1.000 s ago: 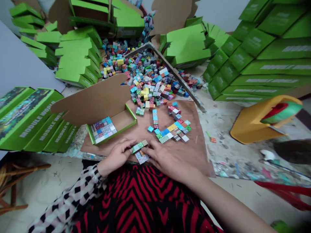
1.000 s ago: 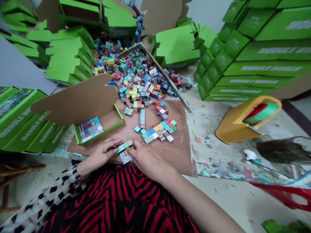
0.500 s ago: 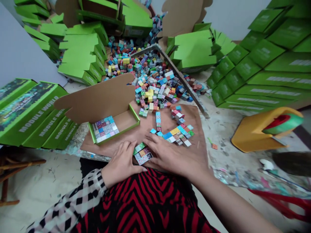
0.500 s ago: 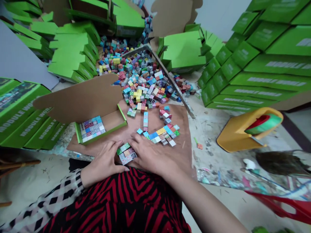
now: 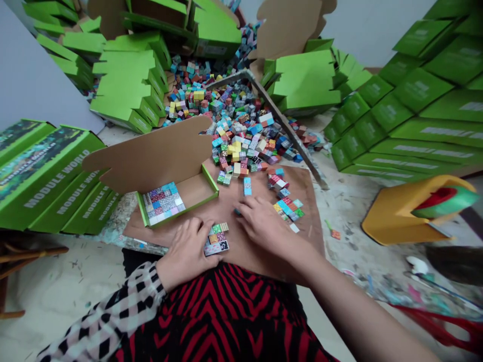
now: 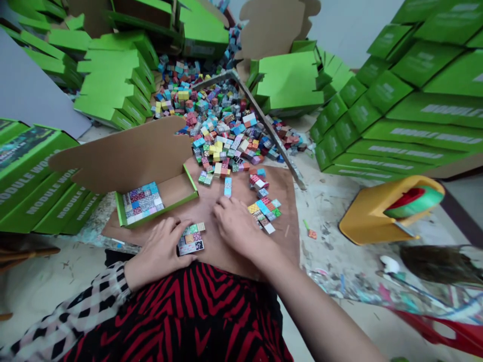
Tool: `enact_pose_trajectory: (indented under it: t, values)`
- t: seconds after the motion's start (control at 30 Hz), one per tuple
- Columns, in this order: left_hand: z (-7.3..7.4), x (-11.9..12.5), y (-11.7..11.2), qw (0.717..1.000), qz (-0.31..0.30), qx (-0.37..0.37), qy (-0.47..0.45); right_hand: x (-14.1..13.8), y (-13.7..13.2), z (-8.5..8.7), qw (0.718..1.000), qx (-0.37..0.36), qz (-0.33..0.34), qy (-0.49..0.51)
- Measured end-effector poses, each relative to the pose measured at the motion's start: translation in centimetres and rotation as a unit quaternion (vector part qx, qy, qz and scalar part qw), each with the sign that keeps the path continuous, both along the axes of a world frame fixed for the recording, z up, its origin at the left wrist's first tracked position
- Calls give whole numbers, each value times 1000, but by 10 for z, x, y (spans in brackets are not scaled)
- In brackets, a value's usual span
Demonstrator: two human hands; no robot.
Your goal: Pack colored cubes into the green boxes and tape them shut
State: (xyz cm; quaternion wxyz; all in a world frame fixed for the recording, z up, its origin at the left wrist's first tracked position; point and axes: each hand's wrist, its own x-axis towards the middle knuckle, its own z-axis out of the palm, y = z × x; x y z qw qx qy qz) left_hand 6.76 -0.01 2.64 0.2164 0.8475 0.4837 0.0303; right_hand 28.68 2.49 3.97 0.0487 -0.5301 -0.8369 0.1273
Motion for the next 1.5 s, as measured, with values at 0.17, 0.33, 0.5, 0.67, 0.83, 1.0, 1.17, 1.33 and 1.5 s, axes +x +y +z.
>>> enact_pose_trajectory:
  t: [0.17,0.33,0.5,0.67,0.83,1.0,1.17,1.33,1.5]
  values:
    - [0,9,5,1000,-2,21,15,1,13,-3,994,12,31,-101]
    - [0,3,7,999,23,26,18,0,-11,2,997,-28,67,-25]
    - [-3,2,7,1000,16,16,2,-11,-38,-2,998,-38,44,16]
    - [-5,4,5,1000,13,15,5,-13,-48,-17,996,-22,-10,81]
    - [-9,4,3,999,29,21,-9,2,-36,-19,983,107,-150,-3]
    - [-16,3,3,999,34,33,-15,1,-22,-24,977,110,-166,-73]
    - [-18,2,3,999,29,35,-15,-5,-20,-28,982,83,-160,-56]
    - [-19,3,4,998,39,39,-22,-4,-20,-27,983,63,-166,-48]
    - [-17,3,3,998,39,33,-23,-5,-19,-31,980,93,-165,-58]
